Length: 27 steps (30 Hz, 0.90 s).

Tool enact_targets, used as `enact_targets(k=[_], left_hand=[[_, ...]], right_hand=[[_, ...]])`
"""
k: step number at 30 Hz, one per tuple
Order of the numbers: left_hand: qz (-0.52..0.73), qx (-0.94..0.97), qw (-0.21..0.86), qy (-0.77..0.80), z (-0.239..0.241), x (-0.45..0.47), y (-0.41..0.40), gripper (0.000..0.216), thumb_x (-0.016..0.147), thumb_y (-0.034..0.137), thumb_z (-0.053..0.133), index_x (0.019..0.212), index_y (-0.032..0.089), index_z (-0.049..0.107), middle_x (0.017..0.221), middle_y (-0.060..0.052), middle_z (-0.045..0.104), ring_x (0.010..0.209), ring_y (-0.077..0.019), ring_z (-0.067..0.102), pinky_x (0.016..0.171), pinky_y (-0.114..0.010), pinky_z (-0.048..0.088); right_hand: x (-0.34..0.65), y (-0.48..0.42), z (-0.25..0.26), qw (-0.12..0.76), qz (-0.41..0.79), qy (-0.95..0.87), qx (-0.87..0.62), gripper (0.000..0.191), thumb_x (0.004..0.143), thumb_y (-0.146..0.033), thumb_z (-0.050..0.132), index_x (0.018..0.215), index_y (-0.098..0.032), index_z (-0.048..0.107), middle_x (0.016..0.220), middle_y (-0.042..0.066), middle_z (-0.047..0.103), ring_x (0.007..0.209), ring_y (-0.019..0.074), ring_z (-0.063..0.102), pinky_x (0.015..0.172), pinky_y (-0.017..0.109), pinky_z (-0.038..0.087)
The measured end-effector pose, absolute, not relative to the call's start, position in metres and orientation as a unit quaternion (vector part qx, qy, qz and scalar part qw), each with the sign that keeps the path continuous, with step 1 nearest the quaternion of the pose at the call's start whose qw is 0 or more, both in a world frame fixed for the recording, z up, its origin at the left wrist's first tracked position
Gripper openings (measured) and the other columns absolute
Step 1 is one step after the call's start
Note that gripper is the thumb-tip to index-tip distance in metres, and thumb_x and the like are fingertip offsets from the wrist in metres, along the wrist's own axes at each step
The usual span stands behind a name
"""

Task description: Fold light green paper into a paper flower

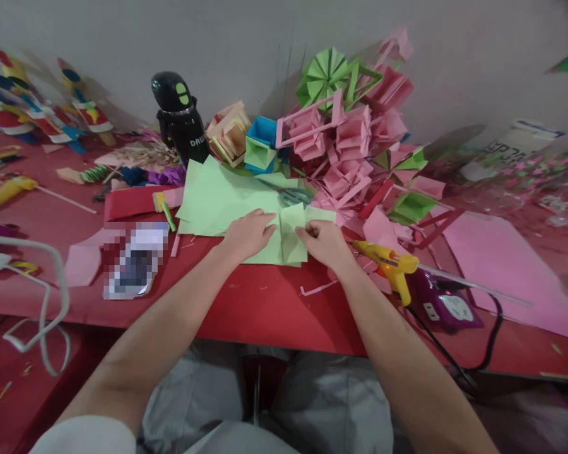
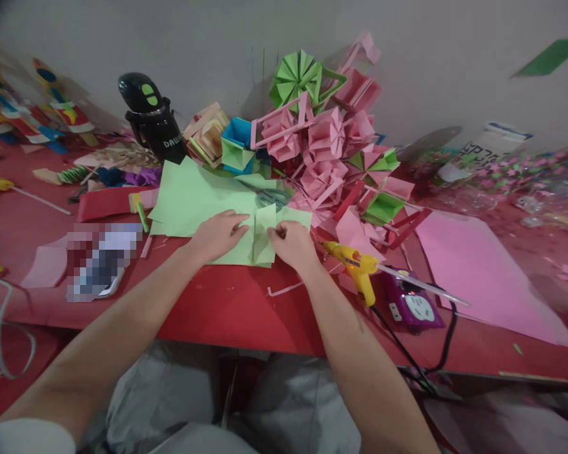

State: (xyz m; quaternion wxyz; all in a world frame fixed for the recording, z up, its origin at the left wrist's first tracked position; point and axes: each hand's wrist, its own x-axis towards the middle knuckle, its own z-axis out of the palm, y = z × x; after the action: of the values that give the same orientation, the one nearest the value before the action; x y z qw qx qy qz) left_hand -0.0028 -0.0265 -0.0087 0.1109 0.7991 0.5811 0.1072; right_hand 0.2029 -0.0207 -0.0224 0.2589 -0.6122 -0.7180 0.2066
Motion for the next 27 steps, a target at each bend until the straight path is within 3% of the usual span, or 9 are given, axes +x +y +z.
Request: enact_targets(k=[6, 10, 18, 23, 27], left_hand=[[0.064, 0.812, 0.121, 0.567, -0.0043, 0.0006, -0.0296, 0.036, 0.101, 0.041, 0.041, 0.115, 0.024, 0.068, 0.107, -0.009, 0.065, 0.093, -0.0251, 0.065, 0.069, -0.033, 0.047], [0.051, 0.816, 0.142, 0.558, -0.0062, 0.0006, -0.0290, 0.037, 0.101, 0.039, 0.041, 0.123, 0.024, 0.067, 0.112, -0.010, 0.066, 0.098, -0.0259, 0.065, 0.075, -0.033, 0.048], [0.073, 0.794, 0.172, 0.579, -0.0095, -0.0005, -0.0270, 0.041, 0.101, 0.037, 0.044, 0.134, 0.025, 0.065, 0.119, -0.010, 0.067, 0.106, -0.0269, 0.065, 0.080, -0.034, 0.049], [0.077, 0.787, 0.182, 0.584, -0.0099, 0.0002, -0.0274, 0.043, 0.101, 0.036, 0.044, 0.136, 0.023, 0.065, 0.121, -0.011, 0.067, 0.106, -0.0272, 0.065, 0.082, -0.035, 0.049], [0.082, 0.791, 0.169, 0.583, -0.0131, -0.0005, -0.0266, 0.040, 0.101, 0.038, 0.044, 0.131, 0.025, 0.066, 0.118, -0.010, 0.067, 0.104, -0.0268, 0.065, 0.078, -0.034, 0.049]], right_hand=[[0.1968, -0.0192, -0.0264, 0.285, 0.182, -0.704, -0.624, 0.041, 0.089, -0.044, 0.056, 0.057, -0.021, 0.042, 0.054, -0.003, 0.048, 0.053, 0.0114, 0.039, 0.056, 0.028, 0.028], [0.1965, -0.0218, -0.0220, 0.260, 0.188, -0.706, -0.632, 0.047, 0.087, -0.053, 0.057, 0.055, -0.021, 0.047, 0.055, -0.001, 0.052, 0.055, 0.0123, 0.043, 0.056, 0.028, 0.029], [0.1992, -0.0220, -0.0201, 0.175, 0.175, -0.716, -0.652, 0.032, 0.085, -0.037, 0.059, 0.058, -0.021, 0.054, 0.063, 0.000, 0.060, 0.059, 0.0133, 0.047, 0.058, 0.028, 0.030], [0.2007, -0.0218, -0.0225, 0.168, 0.164, -0.719, -0.654, 0.027, 0.084, -0.032, 0.058, 0.060, -0.020, 0.054, 0.066, 0.001, 0.061, 0.061, 0.0133, 0.048, 0.060, 0.027, 0.031], [0.2028, -0.0231, -0.0216, 0.199, 0.182, -0.718, -0.642, 0.039, 0.087, -0.047, 0.059, 0.058, -0.020, 0.052, 0.060, 0.000, 0.058, 0.058, 0.0128, 0.047, 0.058, 0.027, 0.031]])
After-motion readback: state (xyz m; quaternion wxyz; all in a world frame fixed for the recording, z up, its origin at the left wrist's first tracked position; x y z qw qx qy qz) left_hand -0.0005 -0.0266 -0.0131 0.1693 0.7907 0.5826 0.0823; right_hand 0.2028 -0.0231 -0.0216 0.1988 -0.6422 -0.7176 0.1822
